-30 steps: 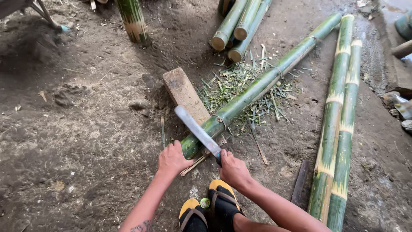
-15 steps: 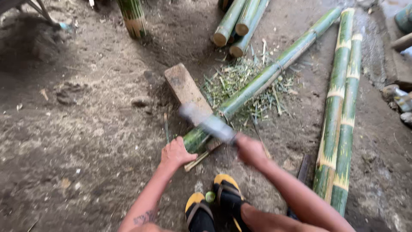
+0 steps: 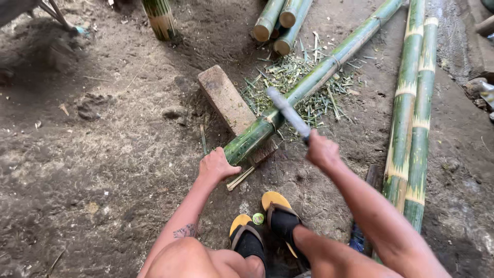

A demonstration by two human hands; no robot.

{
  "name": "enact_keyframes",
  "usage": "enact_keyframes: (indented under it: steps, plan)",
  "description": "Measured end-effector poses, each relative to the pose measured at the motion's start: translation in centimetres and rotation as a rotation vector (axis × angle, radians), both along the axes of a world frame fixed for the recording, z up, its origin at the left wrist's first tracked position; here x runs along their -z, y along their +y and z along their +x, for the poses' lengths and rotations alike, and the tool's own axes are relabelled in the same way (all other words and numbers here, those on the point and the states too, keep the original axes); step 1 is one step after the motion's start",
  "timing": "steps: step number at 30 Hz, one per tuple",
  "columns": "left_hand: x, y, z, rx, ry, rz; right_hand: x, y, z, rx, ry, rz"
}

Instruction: The person uses a machete to shave the outer surface of a green bamboo pole resting on a wooden block. The person repeatedly strikes the bamboo to remove thin strips, rotates the pole to work different sides, and places the finished pole aside before picking up another pole to continue the process.

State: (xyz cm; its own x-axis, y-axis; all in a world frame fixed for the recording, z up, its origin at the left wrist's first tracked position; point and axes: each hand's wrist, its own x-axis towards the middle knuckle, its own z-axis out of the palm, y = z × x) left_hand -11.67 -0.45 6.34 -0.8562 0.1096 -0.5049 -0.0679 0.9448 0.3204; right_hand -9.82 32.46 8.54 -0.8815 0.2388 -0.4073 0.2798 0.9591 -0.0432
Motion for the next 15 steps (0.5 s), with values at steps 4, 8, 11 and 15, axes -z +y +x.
enact_keyframes:
  steps: [4,8,11,15]
  plan:
    - [-0.5,0.6,0.3,-0.019,0.078,0.009,0.3,0.6,1.1,-0.133,0.19,0.055]
    - [0.1,1.8,1.8,-0.023,0.19,-0.014,0.8,-1.9,3.3,-0.344,0.059,-0.142]
    - [0.8,2.3,3.1,-0.018,0.305,-0.032,0.4,-3.0,3.0,-0.554,-0.025,-0.195]
    - [0.9,2.6,2.6,-0.035,0.246,-0.044,-0.2,-3.0,1.7,-0.259,0.141,-0.174]
